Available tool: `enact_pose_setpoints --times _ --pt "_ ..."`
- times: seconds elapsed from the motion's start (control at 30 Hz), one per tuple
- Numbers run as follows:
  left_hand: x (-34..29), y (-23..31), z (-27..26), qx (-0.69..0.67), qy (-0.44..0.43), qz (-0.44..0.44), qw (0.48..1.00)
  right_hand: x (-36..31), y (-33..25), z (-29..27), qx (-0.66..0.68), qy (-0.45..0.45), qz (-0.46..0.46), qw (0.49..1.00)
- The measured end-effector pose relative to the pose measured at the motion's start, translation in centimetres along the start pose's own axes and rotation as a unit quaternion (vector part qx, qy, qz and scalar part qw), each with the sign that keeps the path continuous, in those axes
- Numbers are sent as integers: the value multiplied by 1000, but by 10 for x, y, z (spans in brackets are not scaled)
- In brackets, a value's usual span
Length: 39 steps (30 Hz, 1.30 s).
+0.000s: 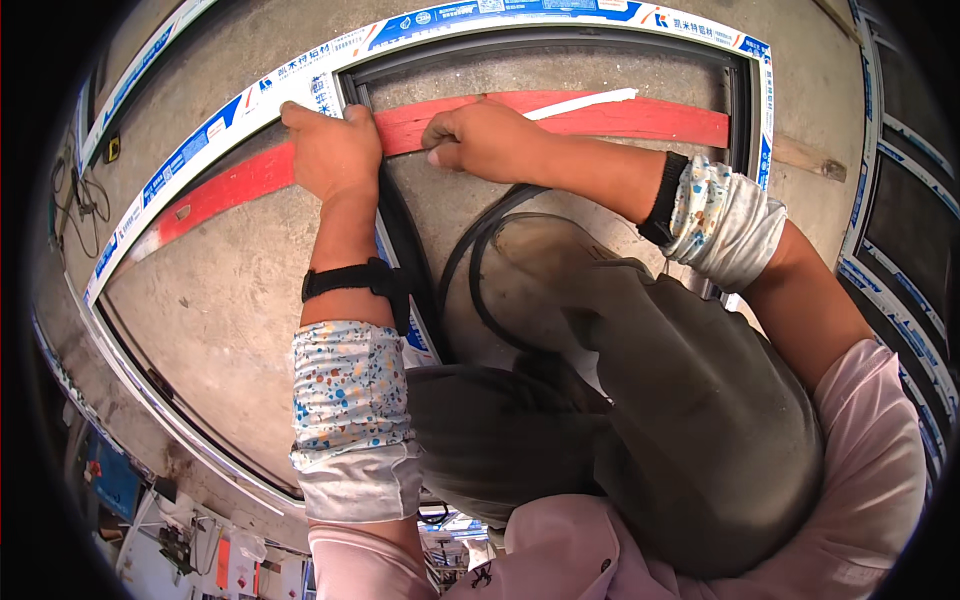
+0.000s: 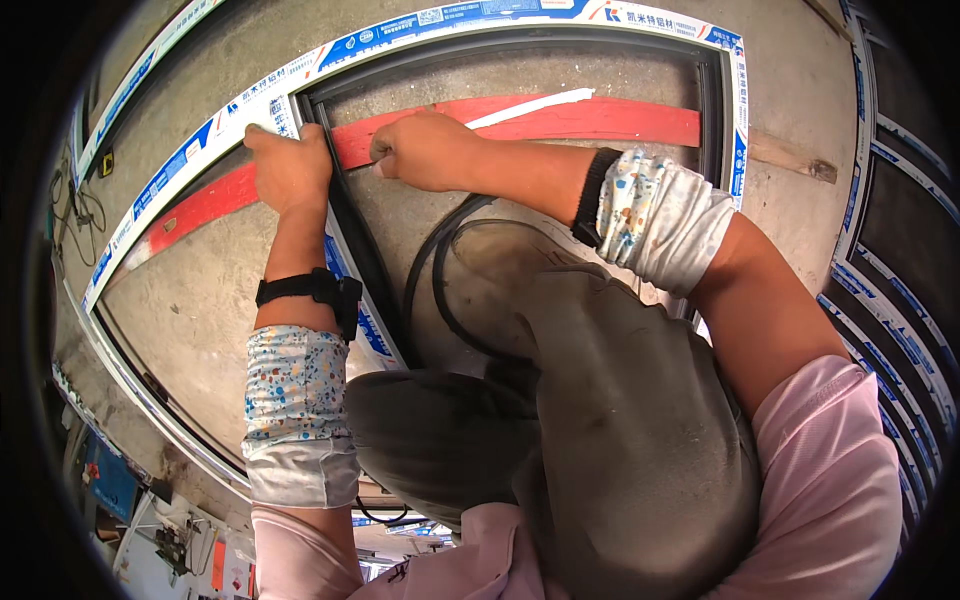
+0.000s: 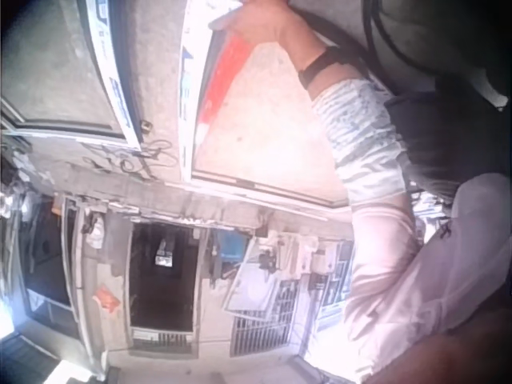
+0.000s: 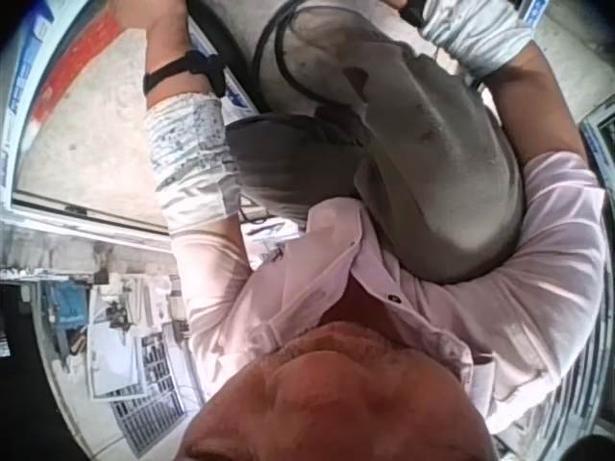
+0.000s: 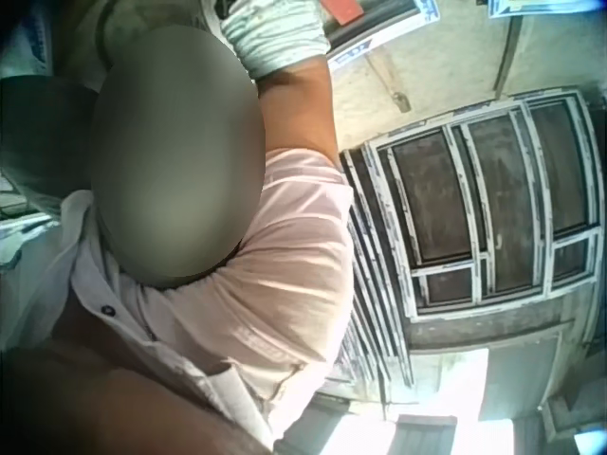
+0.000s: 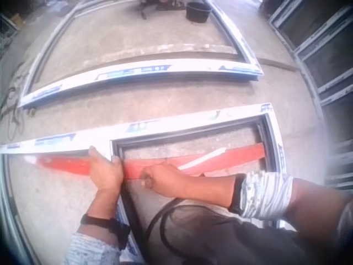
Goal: Fitting rubber seals into the channels of aluminum window frames.
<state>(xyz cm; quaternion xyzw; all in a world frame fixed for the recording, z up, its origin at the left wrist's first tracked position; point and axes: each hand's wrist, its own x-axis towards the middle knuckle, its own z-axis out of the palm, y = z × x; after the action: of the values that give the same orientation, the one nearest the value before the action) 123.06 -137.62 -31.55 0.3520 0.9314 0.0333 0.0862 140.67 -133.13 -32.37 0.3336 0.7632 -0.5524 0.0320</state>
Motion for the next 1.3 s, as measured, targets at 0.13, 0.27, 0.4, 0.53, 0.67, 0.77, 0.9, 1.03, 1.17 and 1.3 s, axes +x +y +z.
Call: enact_pose_setpoints --times 0.13,0.27,0.4,0.53,0.67,0.77,0.9,1.03,1.17,1.3 --pt "2 13 -14 11 23 -16 1000 -81 50 -9 -138 49 27 989" --pt "16 8 -12 37 10 -28 999 -133 109 -13 -358 50 9 932" --pt "8 10 2 38 15 -15 999 -162 128 -34 -328 -3 112 938" --pt "-6 3 3 59 30 52 996 -185 100 -78 -228 170 106 953" --pt "-6 -2 0 68 21 82 994 -220 57 -137 49 326 151 932" --pt "1 -11 4 60 37 121 990 -264 38 -163 -33 459 90 883" --pt "-8 -10 8 42 67 153 985 -353 22 -190 76 520 160 836" --pt "-16 -16 0 59 29 119 991 -425 -14 -179 50 599 204 773" --pt "-15 -12 1 46 22 134 990 -468 -20 -201 52 612 239 752" --pt "-21 -10 -3 24 30 148 988 -467 -38 -206 31 625 241 742"
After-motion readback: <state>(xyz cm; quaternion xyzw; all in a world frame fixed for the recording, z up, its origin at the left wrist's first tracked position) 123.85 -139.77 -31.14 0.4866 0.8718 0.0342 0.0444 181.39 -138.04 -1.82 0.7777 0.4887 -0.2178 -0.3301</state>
